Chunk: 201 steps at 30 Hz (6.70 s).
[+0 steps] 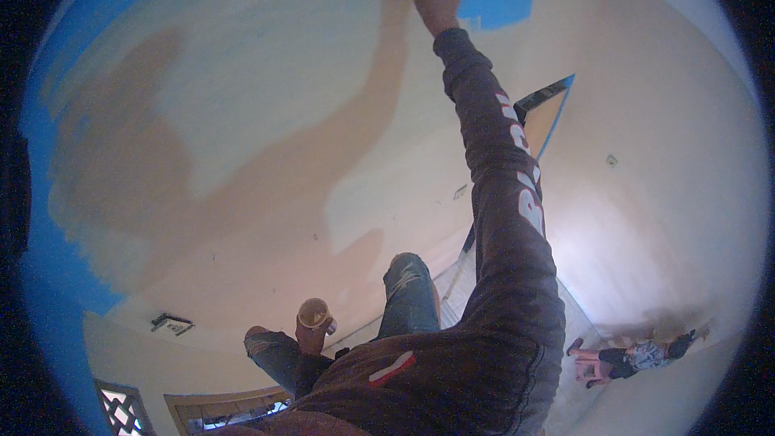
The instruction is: The person paints a ceiling with white paint using a small brush and a handheld cup. They repeatedly dip the brush into the cup and apply paint to the ceiling surface, working across different sections.
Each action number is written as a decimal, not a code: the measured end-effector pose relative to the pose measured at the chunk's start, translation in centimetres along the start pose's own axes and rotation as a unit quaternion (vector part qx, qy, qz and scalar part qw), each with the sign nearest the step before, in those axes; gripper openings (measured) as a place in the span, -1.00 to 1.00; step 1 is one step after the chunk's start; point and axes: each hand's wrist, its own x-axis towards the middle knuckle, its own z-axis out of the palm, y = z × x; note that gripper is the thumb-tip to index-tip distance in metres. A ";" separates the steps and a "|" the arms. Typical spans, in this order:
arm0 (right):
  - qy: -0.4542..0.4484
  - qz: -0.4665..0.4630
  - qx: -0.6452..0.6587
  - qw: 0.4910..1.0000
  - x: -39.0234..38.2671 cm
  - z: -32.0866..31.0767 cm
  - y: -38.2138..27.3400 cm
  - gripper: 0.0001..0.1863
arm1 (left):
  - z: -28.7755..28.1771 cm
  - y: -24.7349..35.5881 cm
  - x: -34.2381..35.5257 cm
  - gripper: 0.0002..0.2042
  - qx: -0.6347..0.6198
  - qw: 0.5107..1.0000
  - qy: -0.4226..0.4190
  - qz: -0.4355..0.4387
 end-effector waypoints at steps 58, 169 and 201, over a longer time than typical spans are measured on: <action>-0.025 -0.074 0.120 0.990 -4.5 -6.6 -12.5 -0.81 | 0.2 1.4 -0.2 -0.26 0.047 0.999 -0.003 -0.003; -0.004 -0.076 -0.053 0.996 8.4 -0.2 7.1 -0.81 | -0.4 2.1 0.2 -0.30 0.029 0.999 0.029 0.002; -0.075 -0.166 0.180 0.967 4.2 -6.7 -20.4 -0.84 | -0.2 1.7 -0.1 -0.29 0.007 1.000 0.021 0.003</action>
